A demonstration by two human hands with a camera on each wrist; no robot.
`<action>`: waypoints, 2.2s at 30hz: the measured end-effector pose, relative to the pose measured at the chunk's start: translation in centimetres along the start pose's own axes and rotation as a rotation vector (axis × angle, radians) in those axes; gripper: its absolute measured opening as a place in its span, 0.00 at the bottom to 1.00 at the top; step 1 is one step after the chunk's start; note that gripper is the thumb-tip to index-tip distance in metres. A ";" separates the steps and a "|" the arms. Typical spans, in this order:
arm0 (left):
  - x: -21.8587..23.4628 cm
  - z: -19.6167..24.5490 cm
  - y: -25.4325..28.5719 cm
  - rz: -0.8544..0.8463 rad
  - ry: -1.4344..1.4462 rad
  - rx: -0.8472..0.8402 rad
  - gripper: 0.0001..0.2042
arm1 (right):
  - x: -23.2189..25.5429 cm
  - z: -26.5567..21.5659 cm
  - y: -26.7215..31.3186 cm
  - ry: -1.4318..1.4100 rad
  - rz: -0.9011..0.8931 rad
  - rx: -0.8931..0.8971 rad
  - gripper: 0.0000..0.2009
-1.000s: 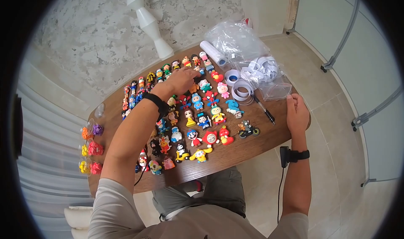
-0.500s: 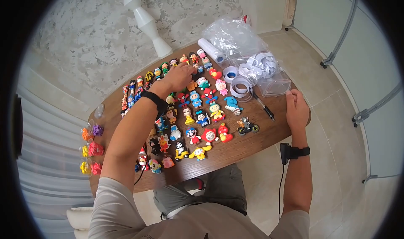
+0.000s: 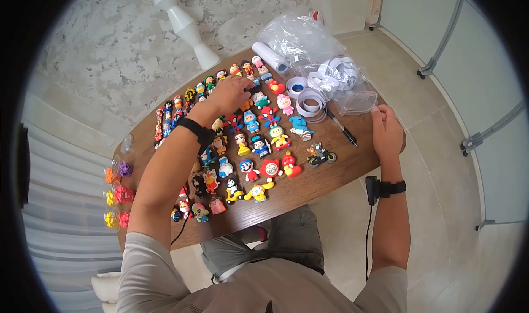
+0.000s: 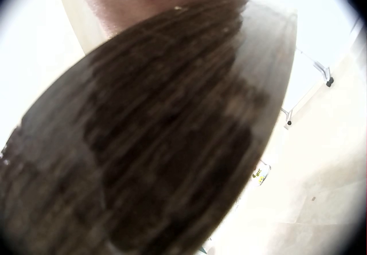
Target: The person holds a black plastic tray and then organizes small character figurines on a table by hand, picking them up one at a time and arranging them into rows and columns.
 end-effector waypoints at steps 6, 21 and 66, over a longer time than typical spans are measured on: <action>0.3 2.2 0.5 -0.021 0.027 -0.030 0.21 | -0.2 0.1 0.0 -0.021 -0.019 -0.014 0.19; -1.1 4.0 -1.2 0.013 -0.031 -0.120 0.23 | 0.0 0.0 0.0 -0.040 -0.013 -0.005 0.18; 0.3 11.0 -0.2 0.128 0.091 -0.352 0.10 | -0.1 0.4 -0.1 -0.068 -0.014 -0.023 0.19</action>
Point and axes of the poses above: each hand's wrist, its own y-axis away from the middle knuckle, its own x-axis out of the back of the hand, z = x × y, the point moved 6 cm from there along -y, towards the middle knuckle, and after that the axes turned 1 degree about y, right-handed, at the moved point
